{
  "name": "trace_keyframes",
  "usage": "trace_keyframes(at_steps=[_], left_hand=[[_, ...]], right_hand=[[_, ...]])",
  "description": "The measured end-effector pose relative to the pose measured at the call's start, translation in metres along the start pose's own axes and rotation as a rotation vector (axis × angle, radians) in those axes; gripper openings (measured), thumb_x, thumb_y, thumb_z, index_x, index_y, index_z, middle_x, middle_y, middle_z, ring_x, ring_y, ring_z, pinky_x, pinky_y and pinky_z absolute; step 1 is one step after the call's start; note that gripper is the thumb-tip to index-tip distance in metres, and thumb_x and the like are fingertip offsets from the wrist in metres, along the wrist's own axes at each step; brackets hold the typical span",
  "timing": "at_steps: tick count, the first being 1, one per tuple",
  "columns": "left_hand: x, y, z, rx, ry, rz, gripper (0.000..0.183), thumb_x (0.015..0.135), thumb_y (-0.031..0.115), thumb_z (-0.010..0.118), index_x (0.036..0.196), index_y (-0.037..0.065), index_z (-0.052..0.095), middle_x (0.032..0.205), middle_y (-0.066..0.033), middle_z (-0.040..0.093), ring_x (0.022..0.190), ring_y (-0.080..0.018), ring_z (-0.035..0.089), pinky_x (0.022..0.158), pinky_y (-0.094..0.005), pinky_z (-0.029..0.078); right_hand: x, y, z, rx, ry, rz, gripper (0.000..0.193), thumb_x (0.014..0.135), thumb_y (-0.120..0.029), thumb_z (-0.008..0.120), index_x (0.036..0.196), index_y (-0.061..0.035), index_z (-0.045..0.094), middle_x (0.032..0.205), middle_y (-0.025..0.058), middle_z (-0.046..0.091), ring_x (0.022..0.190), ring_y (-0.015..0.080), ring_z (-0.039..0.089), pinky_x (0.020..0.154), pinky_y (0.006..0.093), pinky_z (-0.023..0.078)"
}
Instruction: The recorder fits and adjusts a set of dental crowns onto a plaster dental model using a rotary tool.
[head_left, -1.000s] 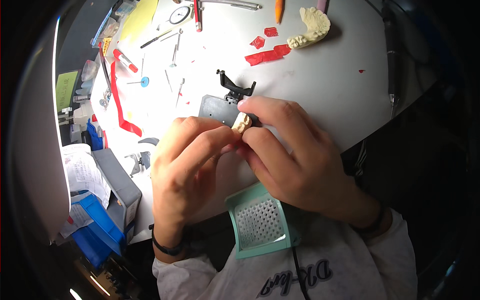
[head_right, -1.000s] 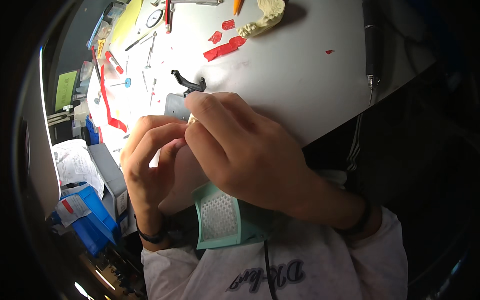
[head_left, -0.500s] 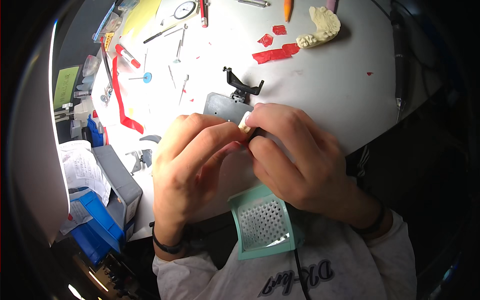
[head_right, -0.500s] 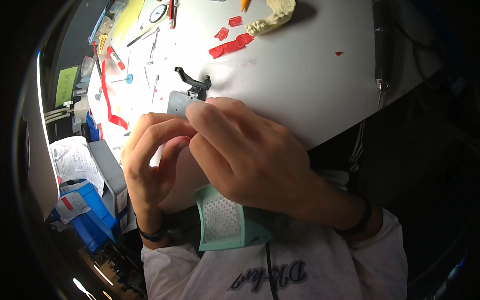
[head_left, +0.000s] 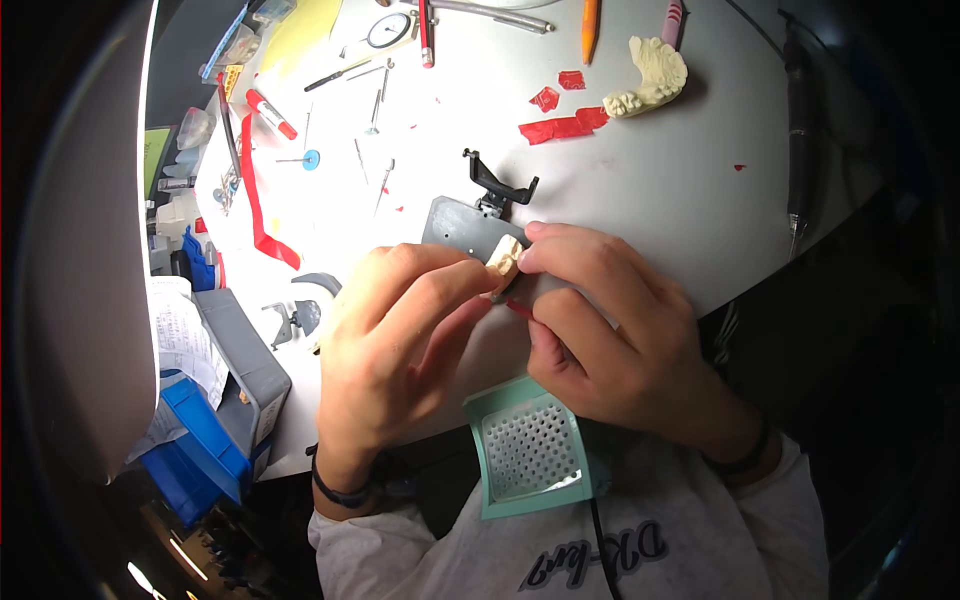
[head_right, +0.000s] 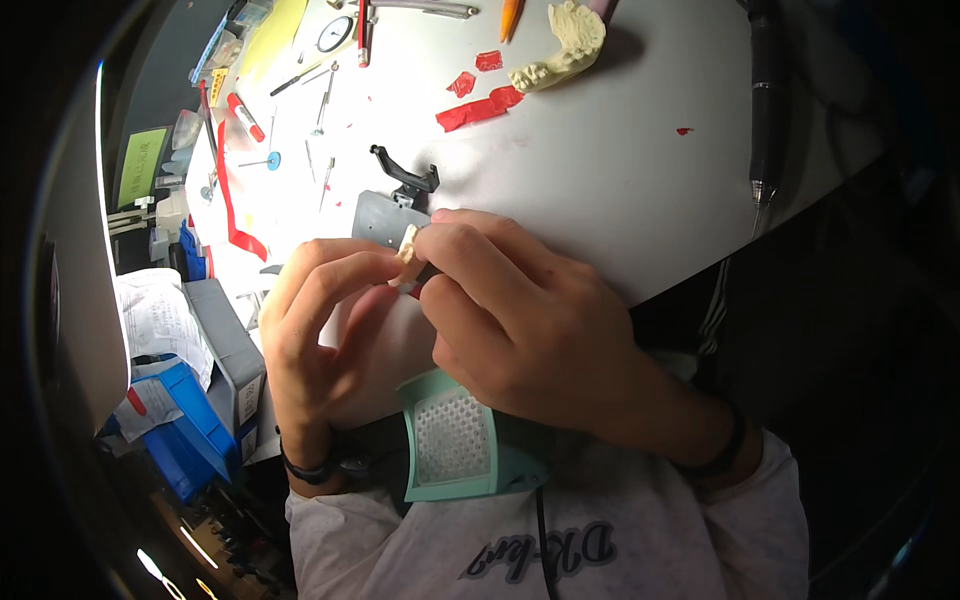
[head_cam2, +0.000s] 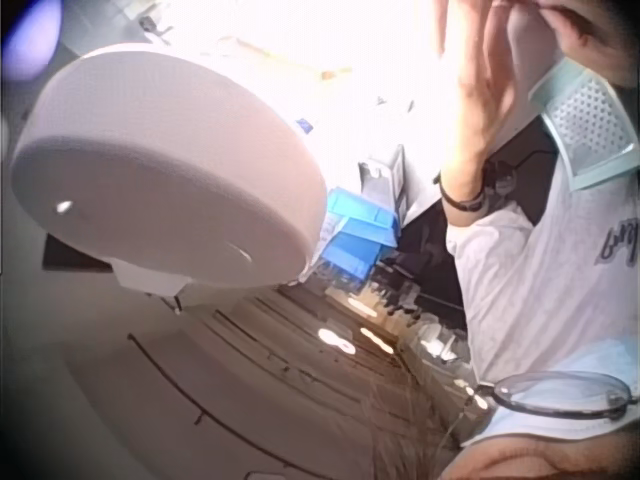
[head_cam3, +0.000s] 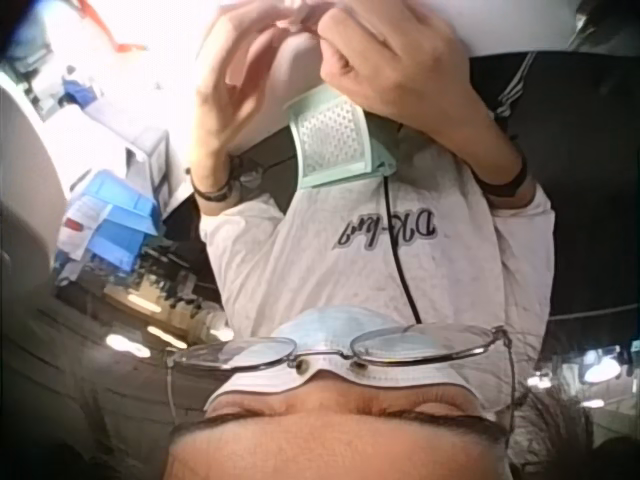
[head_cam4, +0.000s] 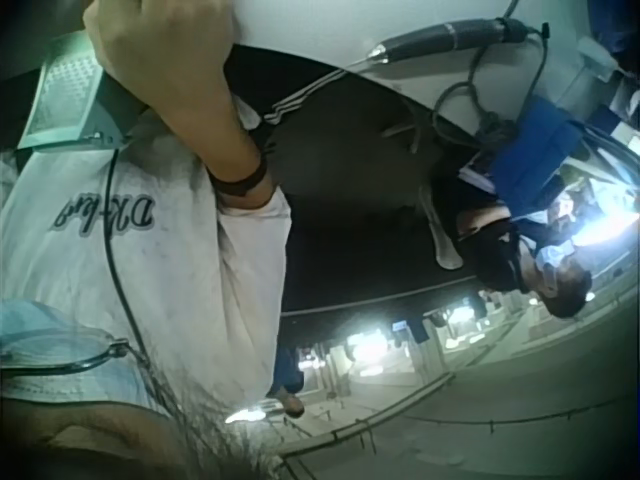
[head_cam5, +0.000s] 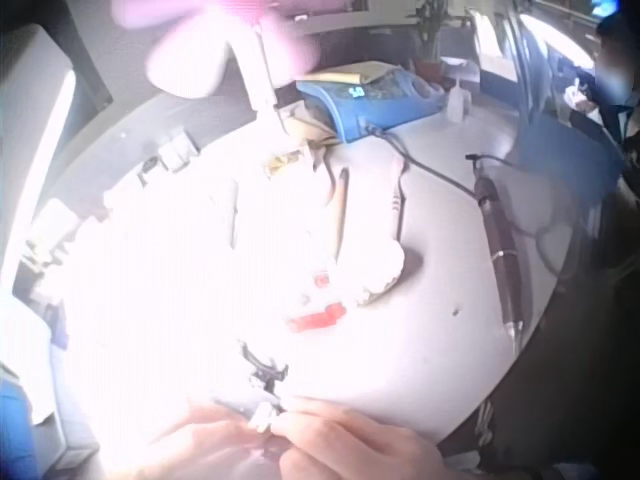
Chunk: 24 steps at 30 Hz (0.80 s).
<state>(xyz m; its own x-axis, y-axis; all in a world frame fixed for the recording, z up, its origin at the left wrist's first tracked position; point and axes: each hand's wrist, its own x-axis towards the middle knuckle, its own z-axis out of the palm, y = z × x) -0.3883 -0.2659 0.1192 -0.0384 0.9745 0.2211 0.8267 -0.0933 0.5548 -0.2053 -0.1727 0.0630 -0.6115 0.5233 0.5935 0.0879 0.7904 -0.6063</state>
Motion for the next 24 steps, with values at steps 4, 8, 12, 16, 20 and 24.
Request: trace_keyframes(at_steps=[4,8,12,16,20,24], left_hand=[[-0.002,-0.001,0.005,0.028,0.053,0.034,0.032,0.076,-0.003,0.085,0.106,0.006,0.076,0.1,-0.0092,0.071,0.085,-0.0272,0.069,0.072,-0.037,0.054],[-0.004,-0.004,0.006,0.037,0.108,0.072,0.029,0.077,-0.006,0.084,0.104,0.003,0.075,0.1,-0.0114,0.07,0.087,-0.0283,0.07,0.072,-0.0375,0.056],[-0.008,-0.009,-0.005,-0.045,0.093,0.012,0.028,0.08,-0.009,0.082,0.105,0.001,0.074,0.1,-0.0116,0.071,0.094,-0.0268,0.073,0.081,-0.0365,0.059],[-0.012,-0.014,-0.014,-0.834,0.161,-0.217,0.024,0.088,-0.014,0.075,0.109,-0.003,0.071,0.106,-0.0137,0.07,0.105,-0.0257,0.074,0.096,-0.038,0.061],[-0.013,-0.014,-0.018,-1.229,0.103,-0.26,0.025,0.091,-0.016,0.072,0.114,-0.006,0.068,0.111,-0.0166,0.069,0.108,-0.0269,0.074,0.1,-0.0382,0.061],[-0.013,-0.006,-0.019,-1.144,0.07,-0.392,0.02,0.091,-0.005,0.077,0.107,0.0,0.066,0.092,-0.0154,0.07,0.087,-0.0274,0.075,0.092,-0.0498,0.063]], right_hand=[[0.001,-0.002,-0.005,0.017,-0.027,-0.004,0.021,0.068,0.008,0.072,0.084,0.0,0.06,0.111,0.0156,0.066,0.108,0.0349,0.073,0.09,0.0429,0.063],[0.003,0.0,-0.002,-0.009,-0.047,-0.03,0.018,0.072,0.003,0.072,0.086,0.0004,0.06,0.111,0.0149,0.064,0.106,0.0329,0.072,0.088,0.0407,0.062],[0.007,-0.002,-0.005,-0.031,-0.063,-0.041,0.017,0.076,-0.001,0.073,0.088,-0.0004,0.061,0.108,0.0135,0.063,0.101,0.0295,0.071,0.081,0.0381,0.06],[0.012,0.0,-0.031,-0.032,-0.05,0.13,0.016,0.084,-0.003,0.078,0.094,-0.0038,0.066,0.096,0.0089,0.061,0.082,0.026,0.065,0.067,0.0384,0.054],[0.018,0.004,-0.052,0.001,-0.152,0.471,0.022,0.089,-0.011,0.082,0.106,-0.002,0.07,0.084,0.008,0.059,0.069,0.0215,0.06,0.06,0.033,0.048],[0.016,0.011,-0.081,-0.132,-0.136,0.554,0.026,0.093,-0.016,0.081,0.114,-0.0026,0.072,0.084,0.0047,0.061,0.068,0.0161,0.056,0.06,0.0287,0.044]])
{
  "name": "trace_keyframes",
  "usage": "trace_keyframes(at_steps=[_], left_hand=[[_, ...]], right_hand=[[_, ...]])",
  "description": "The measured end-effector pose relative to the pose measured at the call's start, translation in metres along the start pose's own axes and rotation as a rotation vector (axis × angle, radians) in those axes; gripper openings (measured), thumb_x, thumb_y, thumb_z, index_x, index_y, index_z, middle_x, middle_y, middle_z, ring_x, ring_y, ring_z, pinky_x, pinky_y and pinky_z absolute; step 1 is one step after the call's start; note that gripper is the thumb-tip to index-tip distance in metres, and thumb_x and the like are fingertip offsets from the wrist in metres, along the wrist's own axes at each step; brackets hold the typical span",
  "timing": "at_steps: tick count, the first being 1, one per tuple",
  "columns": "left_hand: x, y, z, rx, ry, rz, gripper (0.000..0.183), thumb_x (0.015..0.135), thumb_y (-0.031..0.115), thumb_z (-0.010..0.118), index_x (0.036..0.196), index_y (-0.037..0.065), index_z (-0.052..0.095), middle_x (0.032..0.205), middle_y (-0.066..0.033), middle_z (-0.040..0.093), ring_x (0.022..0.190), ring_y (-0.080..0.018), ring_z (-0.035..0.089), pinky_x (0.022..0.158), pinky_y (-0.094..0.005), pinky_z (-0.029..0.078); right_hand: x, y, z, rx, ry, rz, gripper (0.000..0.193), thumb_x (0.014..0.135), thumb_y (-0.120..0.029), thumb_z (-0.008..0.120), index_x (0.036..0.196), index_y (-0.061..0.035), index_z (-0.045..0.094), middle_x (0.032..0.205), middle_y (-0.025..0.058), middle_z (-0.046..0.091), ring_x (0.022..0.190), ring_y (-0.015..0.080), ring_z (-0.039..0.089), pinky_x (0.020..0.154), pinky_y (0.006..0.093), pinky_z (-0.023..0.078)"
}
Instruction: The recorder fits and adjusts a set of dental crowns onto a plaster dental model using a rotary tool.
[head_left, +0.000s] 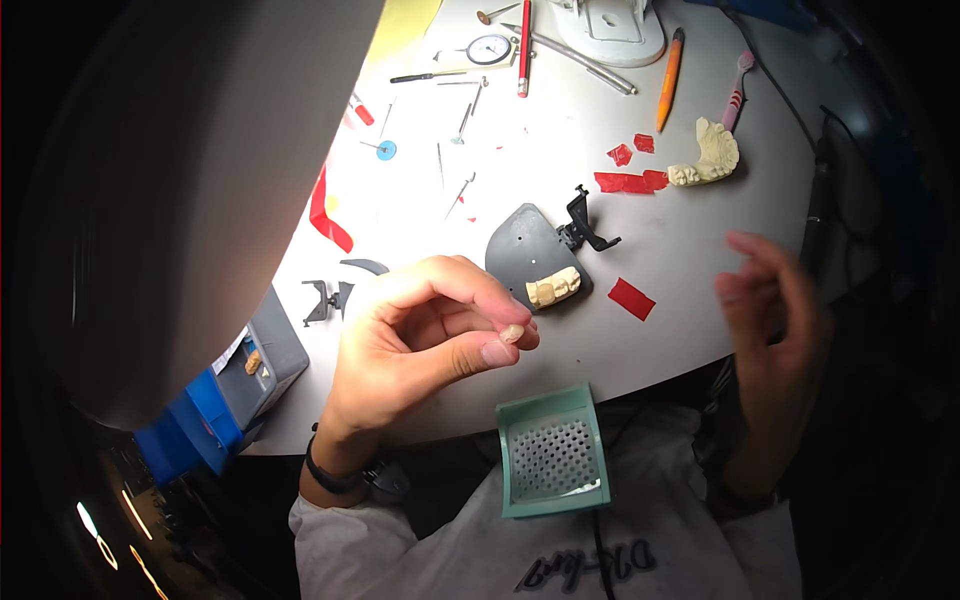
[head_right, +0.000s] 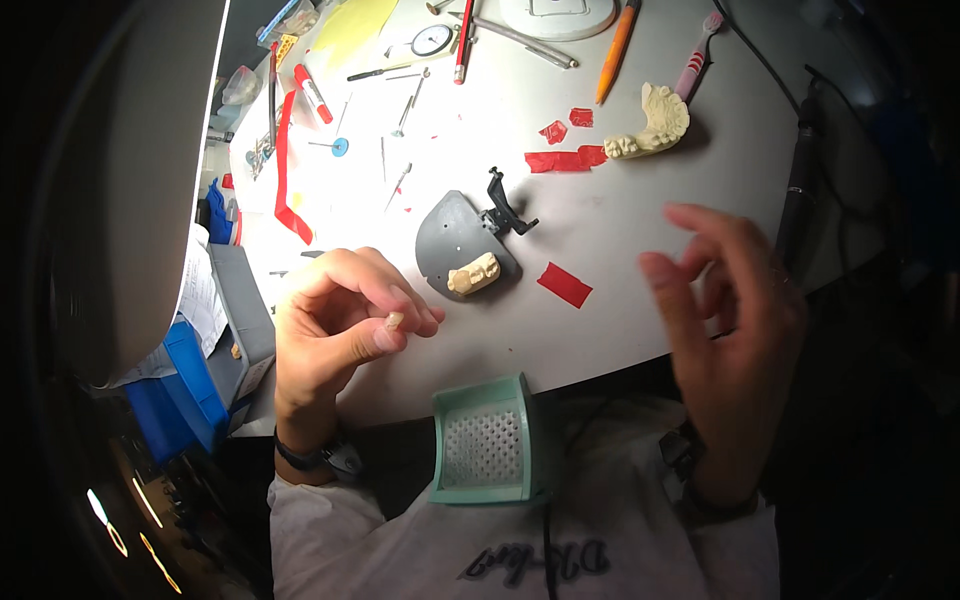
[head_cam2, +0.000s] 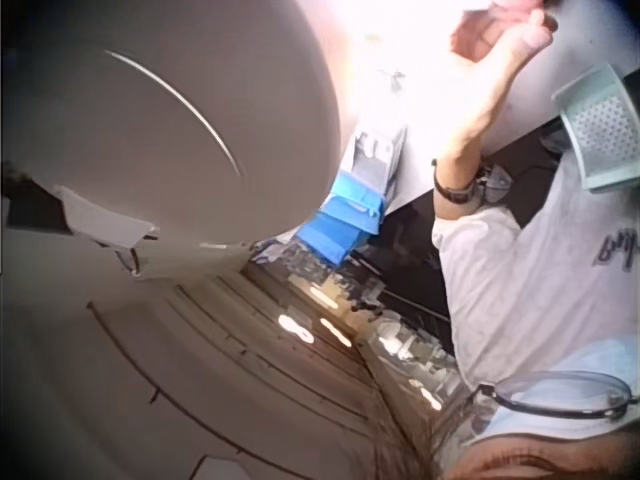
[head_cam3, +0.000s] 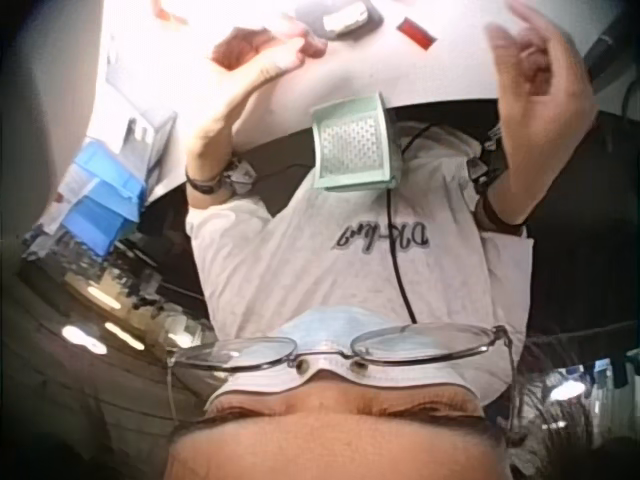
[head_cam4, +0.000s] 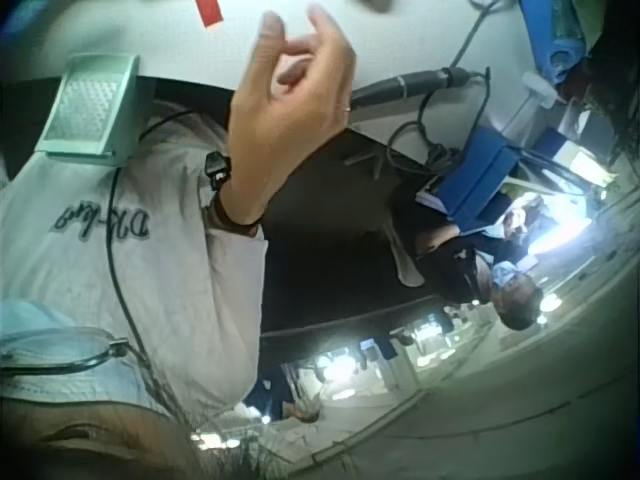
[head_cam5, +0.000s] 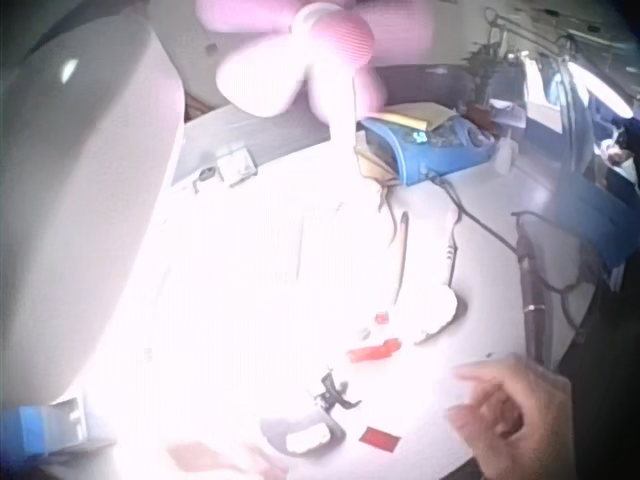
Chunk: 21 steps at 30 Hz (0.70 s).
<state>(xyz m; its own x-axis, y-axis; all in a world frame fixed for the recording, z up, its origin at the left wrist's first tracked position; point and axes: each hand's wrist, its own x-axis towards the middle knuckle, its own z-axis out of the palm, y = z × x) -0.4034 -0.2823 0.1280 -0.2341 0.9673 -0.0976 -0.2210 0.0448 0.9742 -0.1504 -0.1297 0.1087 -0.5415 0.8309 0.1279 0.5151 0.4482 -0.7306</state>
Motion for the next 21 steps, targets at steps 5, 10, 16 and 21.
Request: trace_keyframes(at_steps=[5,10,16,21], left_hand=[[0.001,0.001,0.002,-0.085,0.011,-0.021,0.02,0.09,-0.004,0.079,0.104,0.0,0.066,0.091,-0.0161,0.07,0.086,-0.0276,0.075,0.09,-0.0478,0.065],[0.002,-0.001,0.003,-0.122,-0.04,-0.037,0.02,0.09,-0.003,0.08,0.103,0.001,0.065,0.089,-0.0161,0.07,0.084,-0.0272,0.075,0.088,-0.0468,0.065],[-0.001,-0.003,0.002,-0.206,-0.038,-0.083,0.023,0.09,-0.001,0.082,0.104,0.002,0.063,0.088,-0.0164,0.07,0.084,-0.0264,0.075,0.089,-0.0467,0.066],[0.001,-0.012,-0.004,-0.367,-0.144,-0.037,0.023,0.091,-0.014,0.075,0.111,-0.007,0.065,0.103,-0.0169,0.074,0.101,-0.0223,0.077,0.094,-0.0338,0.063]], right_hand=[[0.017,0.05,-0.037,-0.366,0.482,0.275,0.047,0.102,-0.04,0.075,0.133,-0.0049,0.071,0.092,0.0071,0.068,0.079,0.0127,0.06,0.07,0.0301,0.047],[0.024,0.073,-0.04,-0.316,0.341,0.315,0.061,0.101,-0.048,0.072,0.138,0.0008,0.066,0.101,0.0135,0.076,0.089,0.017,0.068,0.082,0.0341,0.052],[0.04,0.073,-0.036,-0.27,0.275,0.354,0.059,0.1,-0.045,0.073,0.135,0.0019,0.066,0.093,0.0122,0.075,0.084,0.0169,0.067,0.081,0.0336,0.051],[0.032,0.058,-0.027,0.882,0.215,0.271,0.041,0.098,-0.038,0.074,0.119,-0.0052,0.063,0.074,0.003,0.059,0.064,0.0111,0.05,0.063,0.0292,0.039]])
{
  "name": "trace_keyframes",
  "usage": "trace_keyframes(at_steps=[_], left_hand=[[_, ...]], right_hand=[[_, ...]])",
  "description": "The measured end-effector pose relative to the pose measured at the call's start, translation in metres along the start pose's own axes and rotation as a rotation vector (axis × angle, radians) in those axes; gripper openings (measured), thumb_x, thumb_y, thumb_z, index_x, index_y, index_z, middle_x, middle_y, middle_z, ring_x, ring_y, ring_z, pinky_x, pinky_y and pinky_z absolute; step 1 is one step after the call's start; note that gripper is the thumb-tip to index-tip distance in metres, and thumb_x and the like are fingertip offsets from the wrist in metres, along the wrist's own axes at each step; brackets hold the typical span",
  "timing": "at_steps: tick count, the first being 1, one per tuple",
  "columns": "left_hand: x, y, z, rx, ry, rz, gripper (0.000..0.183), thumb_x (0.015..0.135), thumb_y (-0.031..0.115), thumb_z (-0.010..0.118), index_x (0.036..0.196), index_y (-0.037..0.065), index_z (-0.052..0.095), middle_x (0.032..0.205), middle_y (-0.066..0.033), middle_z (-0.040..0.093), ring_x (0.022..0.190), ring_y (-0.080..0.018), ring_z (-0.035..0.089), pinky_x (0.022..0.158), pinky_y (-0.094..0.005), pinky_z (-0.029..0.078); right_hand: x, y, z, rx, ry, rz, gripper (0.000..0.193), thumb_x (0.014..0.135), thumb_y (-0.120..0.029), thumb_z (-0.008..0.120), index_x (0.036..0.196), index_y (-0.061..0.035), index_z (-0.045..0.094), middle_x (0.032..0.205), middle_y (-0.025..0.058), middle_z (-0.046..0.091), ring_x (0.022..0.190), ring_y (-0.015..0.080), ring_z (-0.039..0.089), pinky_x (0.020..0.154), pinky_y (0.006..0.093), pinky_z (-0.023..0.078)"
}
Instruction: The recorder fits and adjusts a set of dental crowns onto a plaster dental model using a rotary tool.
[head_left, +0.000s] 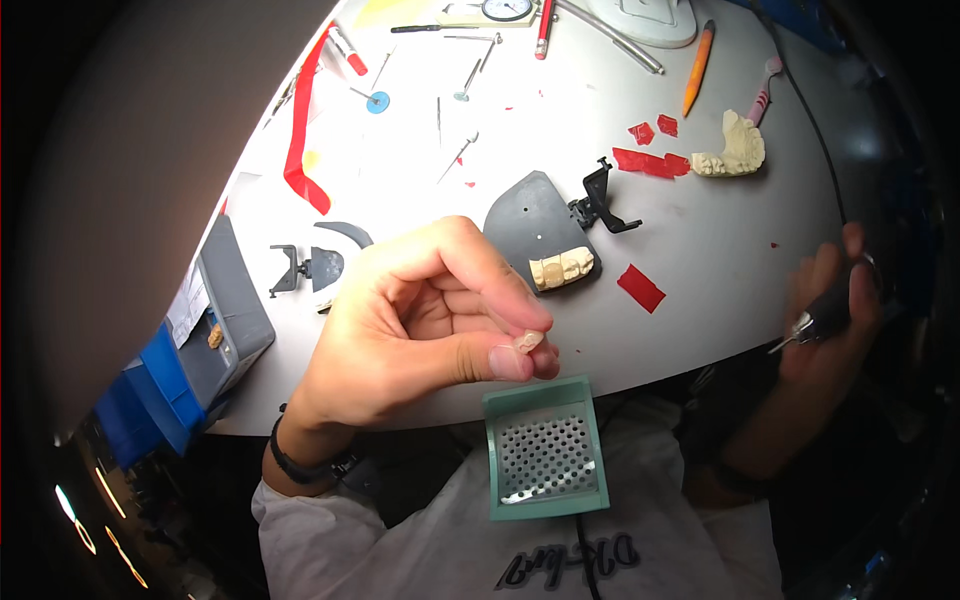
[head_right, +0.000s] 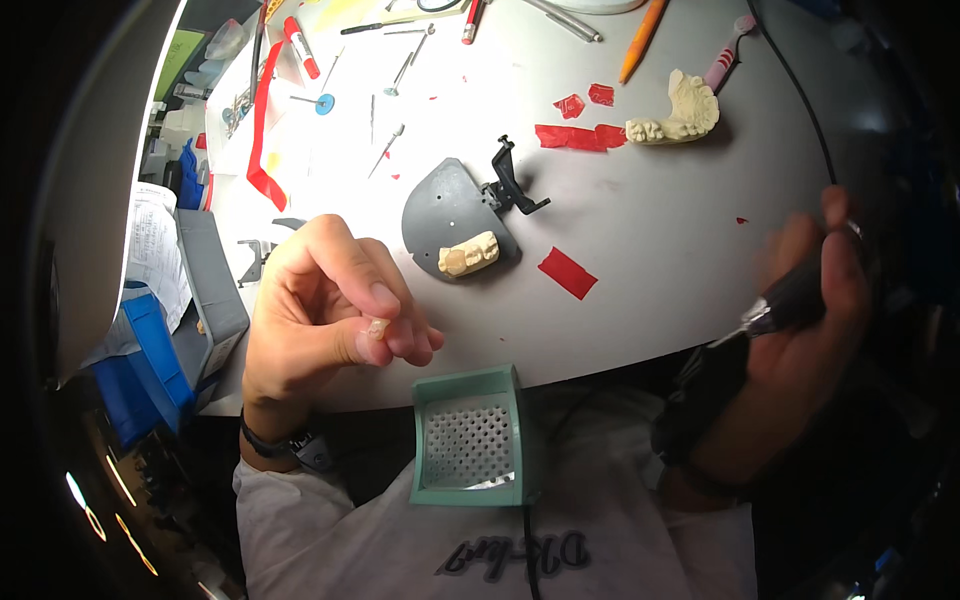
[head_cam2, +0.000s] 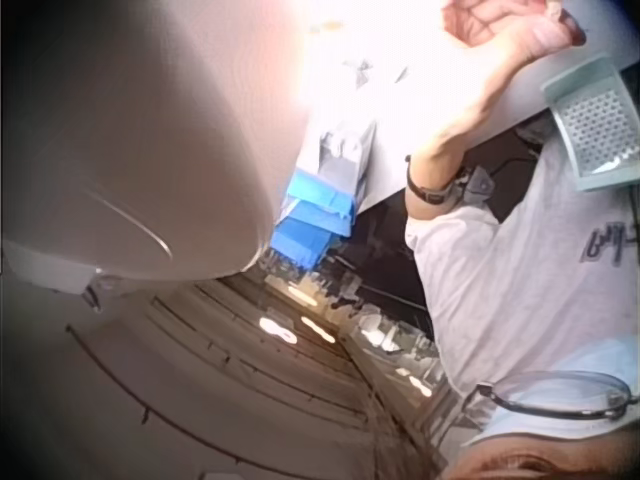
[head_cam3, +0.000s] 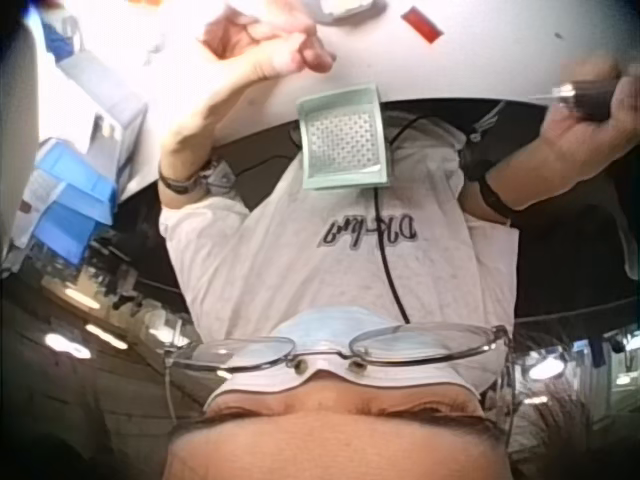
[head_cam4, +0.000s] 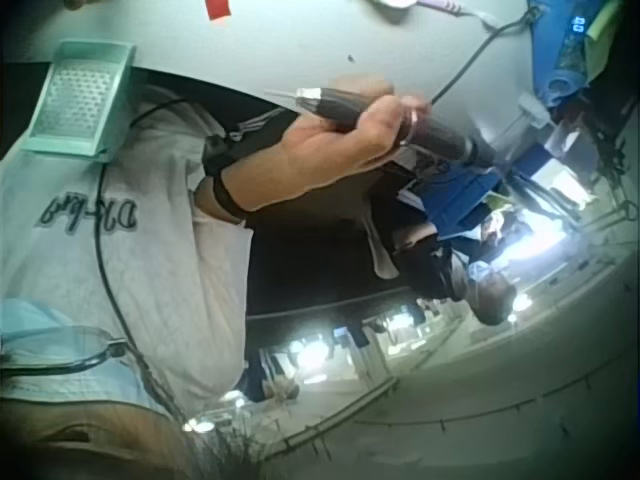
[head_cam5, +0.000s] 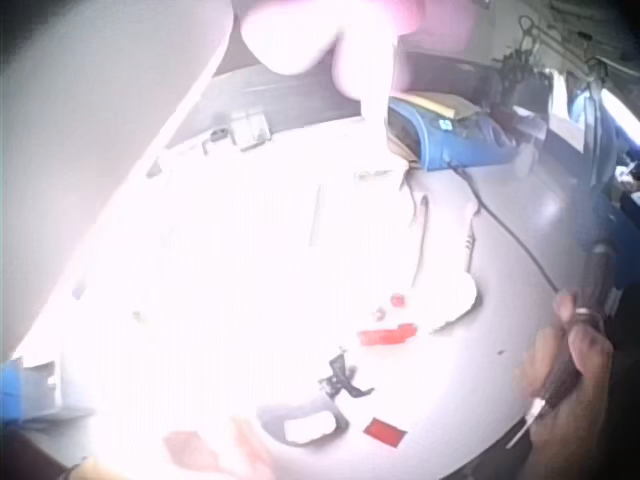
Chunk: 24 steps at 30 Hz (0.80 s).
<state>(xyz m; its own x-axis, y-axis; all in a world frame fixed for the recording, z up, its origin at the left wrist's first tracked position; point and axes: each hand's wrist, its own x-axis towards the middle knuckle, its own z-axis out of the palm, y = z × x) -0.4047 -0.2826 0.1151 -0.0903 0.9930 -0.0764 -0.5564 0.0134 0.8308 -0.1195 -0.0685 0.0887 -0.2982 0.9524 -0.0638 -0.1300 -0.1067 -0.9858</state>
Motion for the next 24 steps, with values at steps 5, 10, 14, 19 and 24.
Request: trace_keyframes(at_steps=[5,10,14,19,24], left_hand=[[-0.003,0.0,0.001,-0.007,0.03,-0.05,0.024,0.091,-0.015,0.075,0.111,-0.007,0.065,0.101,-0.0171,0.075,0.101,-0.0231,0.078,0.093,-0.0334,0.063],[-0.002,0.003,0.004,0.035,0.059,-0.017,0.026,0.089,-0.017,0.075,0.11,-0.007,0.065,0.105,-0.0202,0.077,0.102,-0.0235,0.078,0.096,-0.033,0.063],[-0.004,0.005,0.007,0.058,0.073,-0.046,0.025,0.089,-0.017,0.075,0.11,-0.008,0.065,0.108,-0.0227,0.077,0.104,-0.0245,0.078,0.097,-0.0331,0.063],[-0.003,0.004,0.005,0.093,0.069,-0.022,0.024,0.089,-0.015,0.077,0.109,-0.008,0.066,0.109,-0.0245,0.077,0.105,-0.0258,0.078,0.098,-0.0338,0.064],[-0.004,0.003,0.006,0.102,0.086,-0.022,0.023,0.089,-0.014,0.078,0.108,-0.008,0.066,0.109,-0.0239,0.077,0.105,-0.0257,0.078,0.098,-0.0337,0.064]], right_hand=[[-0.052,0.026,0.068,0.52,-0.551,-0.111,0.055,0.095,-0.04,0.078,0.126,-0.0056,0.048,0.09,0.0098,0.061,0.072,0.0144,0.054,0.065,0.0278,0.043],[-0.065,0.045,0.114,0.389,-0.664,-0.398,0.048,0.102,-0.036,0.072,0.13,-0.0023,0.051,0.104,0.0185,0.065,0.098,0.0301,0.069,0.084,0.041,0.061],[-0.07,0.045,0.114,0.348,-0.686,-0.417,0.046,0.102,-0.034,0.073,0.126,0.0006,0.055,0.103,0.0195,0.064,0.103,0.0337,0.07,0.091,0.0448,0.063],[-0.074,0.046,0.114,0.389,-0.671,-0.368,0.042,0.102,-0.031,0.073,0.123,0.002,0.057,0.101,0.0191,0.064,0.1,0.0344,0.072,0.094,0.0448,0.064],[-0.072,0.045,0.115,0.372,-0.654,-0.39,0.039,0.102,-0.03,0.072,0.121,0.0018,0.058,0.098,0.0184,0.066,0.098,0.0335,0.073,0.096,0.0467,0.064]])
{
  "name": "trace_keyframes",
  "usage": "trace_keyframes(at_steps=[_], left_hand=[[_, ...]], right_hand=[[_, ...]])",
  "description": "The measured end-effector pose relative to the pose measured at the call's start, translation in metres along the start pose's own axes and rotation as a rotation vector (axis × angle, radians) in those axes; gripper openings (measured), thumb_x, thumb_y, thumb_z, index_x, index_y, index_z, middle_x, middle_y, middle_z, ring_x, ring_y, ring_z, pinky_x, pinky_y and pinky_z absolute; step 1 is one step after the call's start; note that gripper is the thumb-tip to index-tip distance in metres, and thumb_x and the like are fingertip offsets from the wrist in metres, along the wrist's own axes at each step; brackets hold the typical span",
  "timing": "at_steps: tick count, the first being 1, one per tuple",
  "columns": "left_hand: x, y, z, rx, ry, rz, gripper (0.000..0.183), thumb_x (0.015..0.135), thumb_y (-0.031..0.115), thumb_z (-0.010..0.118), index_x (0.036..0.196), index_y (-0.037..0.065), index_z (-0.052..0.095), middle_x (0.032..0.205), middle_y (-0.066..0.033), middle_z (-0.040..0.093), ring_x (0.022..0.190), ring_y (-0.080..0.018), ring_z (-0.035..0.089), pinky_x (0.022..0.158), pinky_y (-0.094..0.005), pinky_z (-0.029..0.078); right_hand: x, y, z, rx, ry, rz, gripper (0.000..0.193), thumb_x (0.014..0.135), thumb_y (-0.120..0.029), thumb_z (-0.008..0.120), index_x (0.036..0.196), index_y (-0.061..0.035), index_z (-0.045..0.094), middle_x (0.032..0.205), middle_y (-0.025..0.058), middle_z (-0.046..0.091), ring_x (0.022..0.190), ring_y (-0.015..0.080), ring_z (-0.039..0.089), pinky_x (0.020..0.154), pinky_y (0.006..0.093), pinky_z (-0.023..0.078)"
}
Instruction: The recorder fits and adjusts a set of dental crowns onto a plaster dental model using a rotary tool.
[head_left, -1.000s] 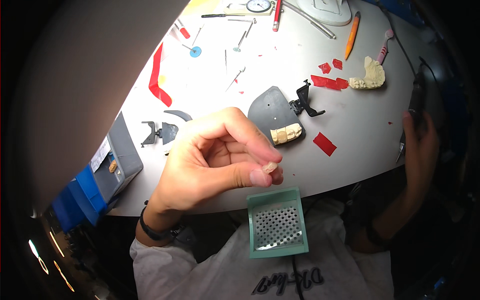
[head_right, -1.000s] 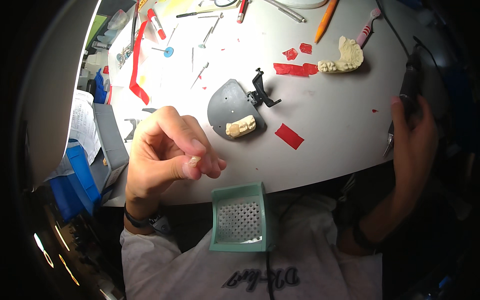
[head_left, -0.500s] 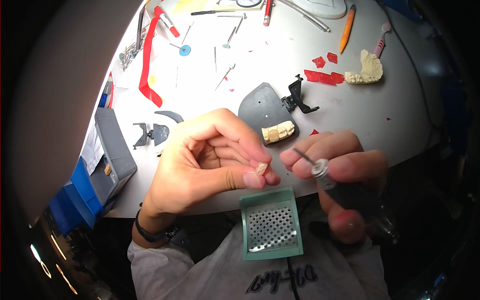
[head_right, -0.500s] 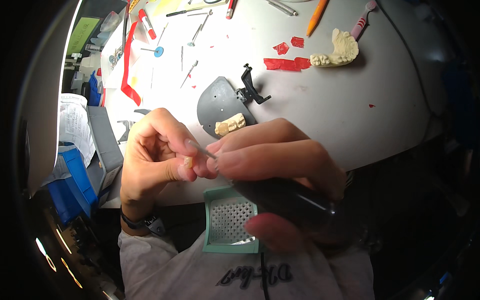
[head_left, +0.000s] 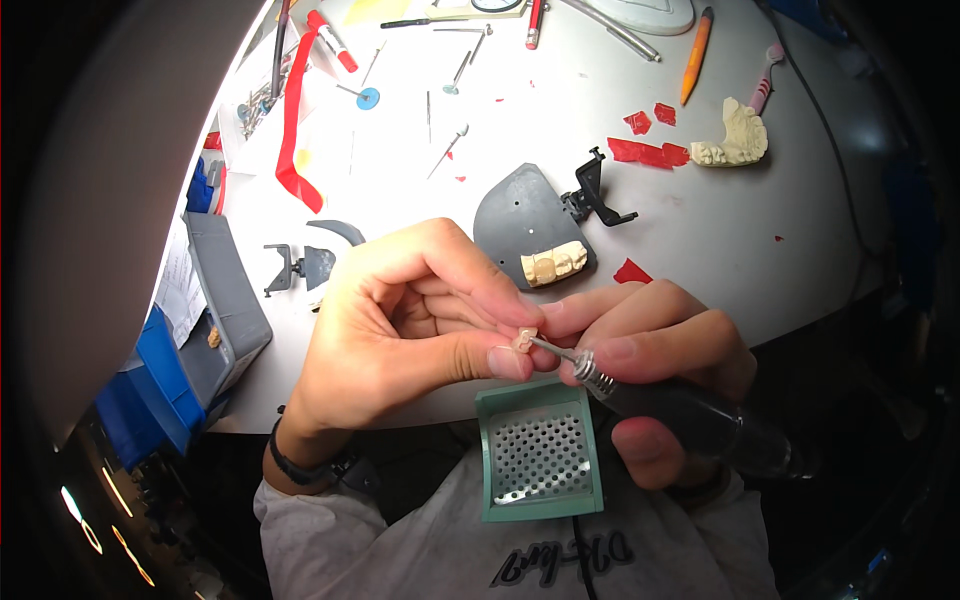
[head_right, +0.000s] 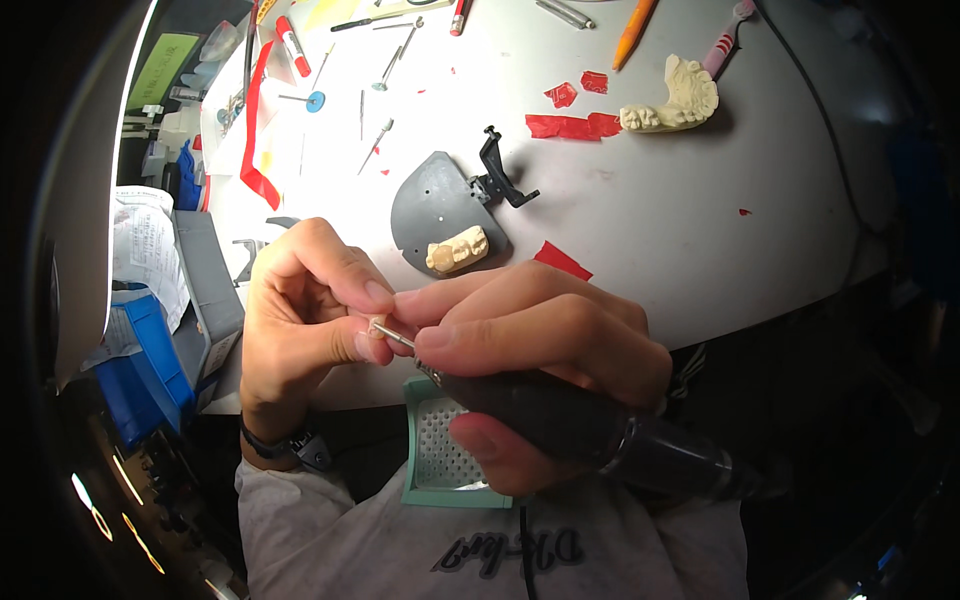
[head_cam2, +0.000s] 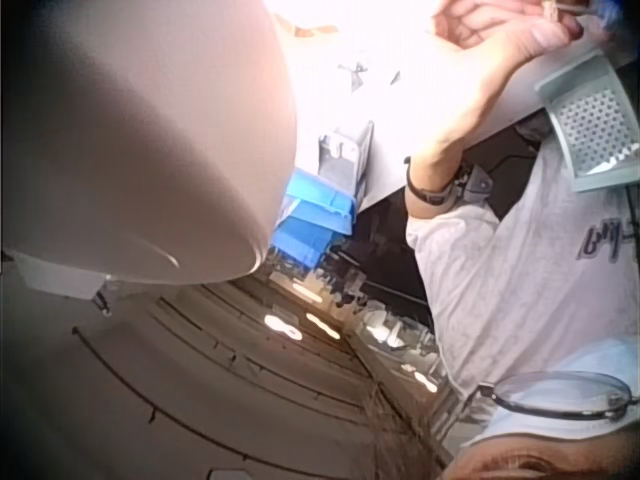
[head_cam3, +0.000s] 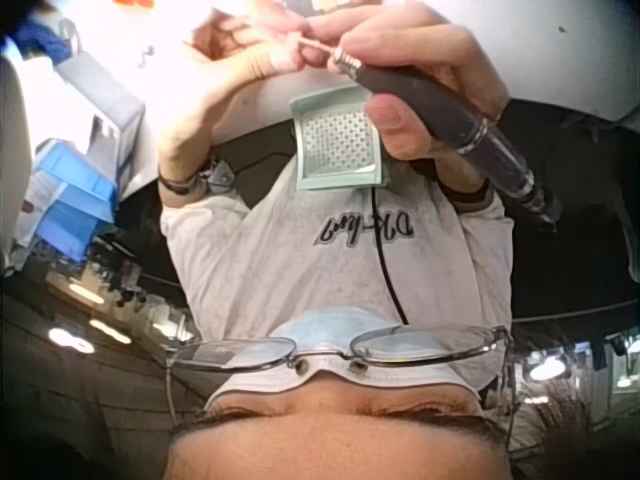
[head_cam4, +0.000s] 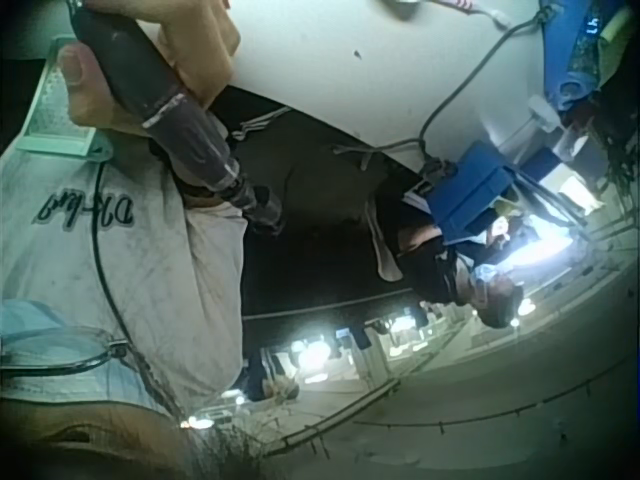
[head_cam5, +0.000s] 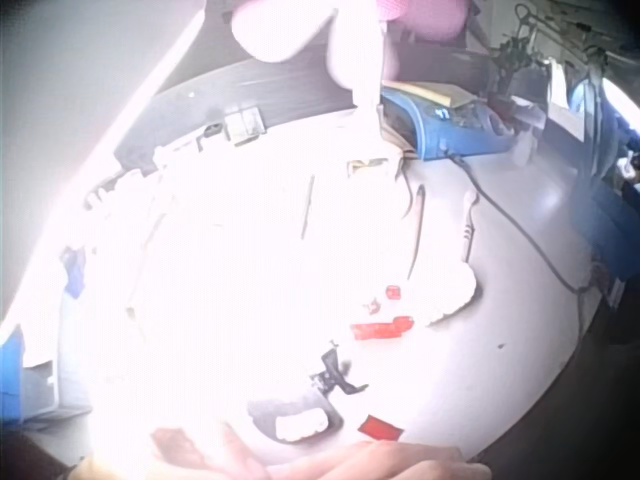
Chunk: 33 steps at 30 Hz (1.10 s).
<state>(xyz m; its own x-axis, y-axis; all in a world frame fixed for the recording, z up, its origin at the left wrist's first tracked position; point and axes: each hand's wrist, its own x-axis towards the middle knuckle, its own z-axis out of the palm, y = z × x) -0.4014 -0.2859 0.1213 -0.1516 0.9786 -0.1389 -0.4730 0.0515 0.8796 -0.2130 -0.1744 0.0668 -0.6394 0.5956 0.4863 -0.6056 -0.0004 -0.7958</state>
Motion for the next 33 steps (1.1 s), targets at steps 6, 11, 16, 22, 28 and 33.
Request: trace_keyframes(at_steps=[6,11,16,22,28,33], left_hand=[[0.0008,0.0005,-0.0003,0.025,0.0,0.0,0.023,0.089,-0.014,0.078,0.107,-0.007,0.066,0.11,-0.0242,0.077,0.104,-0.0256,0.078,0.097,-0.0338,0.063],[0.0,0.0017,0.0007,0.037,0.019,-0.019,0.022,0.089,-0.014,0.077,0.106,-0.007,0.065,0.109,-0.0241,0.077,0.104,-0.0254,0.078,0.097,-0.034,0.063],[0.0005,0.0013,0.0008,0.026,0.025,-0.019,0.022,0.089,-0.014,0.077,0.107,-0.007,0.065,0.108,-0.0238,0.077,0.105,-0.0253,0.078,0.097,-0.0338,0.063],[0.0011,0.0017,-0.001,0.018,0.006,-0.025,0.022,0.09,-0.014,0.077,0.106,-0.006,0.065,0.109,-0.0242,0.077,0.104,-0.0254,0.078,0.097,-0.034,0.063],[0.0003,0.001,0.0004,0.023,0.024,-0.02,0.022,0.09,-0.014,0.077,0.107,-0.006,0.065,0.11,-0.0239,0.077,0.105,-0.0255,0.078,0.097,-0.0343,0.063],[0.0012,0.0008,-0.0007,0.027,0.02,-0.016,0.022,0.089,-0.014,0.077,0.106,-0.006,0.065,0.108,-0.0233,0.077,0.105,-0.0254,0.078,0.098,-0.0344,0.062]], right_hand=[[0.0009,0.0023,-0.0001,-0.048,-0.014,-0.042,0.039,0.102,-0.029,0.072,0.119,0.0031,0.058,0.097,0.0185,0.067,0.095,0.0327,0.073,0.097,0.0479,0.063],[0.0014,0.0008,-0.0003,-0.058,-0.007,-0.015,0.037,0.102,-0.028,0.072,0.118,0.0033,0.058,0.096,0.0186,0.067,0.093,0.032,0.073,0.097,0.0485,0.063],[0.0023,0.0003,-0.0011,-0.05,-0.014,-0.015,0.038,0.102,-0.029,0.071,0.118,0.003,0.057,0.096,0.0188,0.066,0.093,0.0317,0.073,0.097,0.0489,0.063],[0.0013,0.0006,-0.0005,-0.043,0.011,-0.008,0.038,0.102,-0.029,0.071,0.119,0.0031,0.057,0.098,0.0186,0.066,0.094,0.0313,0.073,0.098,0.0483,0.062],[0.0013,-0.0002,-0.0022,-0.064,-0.019,0.0,0.038,0.102,-0.028,0.071,0.119,0.0031,0.057,0.097,0.0184,0.066,0.093,0.0304,0.073,0.098,0.0487,0.062],[0.0025,0.0006,-0.0036,-0.079,-0.04,-0.019,0.038,0.102,-0.028,0.071,0.119,0.0032,0.057,0.096,0.0182,0.066,0.092,0.0308,0.073,0.097,0.0493,0.063]])
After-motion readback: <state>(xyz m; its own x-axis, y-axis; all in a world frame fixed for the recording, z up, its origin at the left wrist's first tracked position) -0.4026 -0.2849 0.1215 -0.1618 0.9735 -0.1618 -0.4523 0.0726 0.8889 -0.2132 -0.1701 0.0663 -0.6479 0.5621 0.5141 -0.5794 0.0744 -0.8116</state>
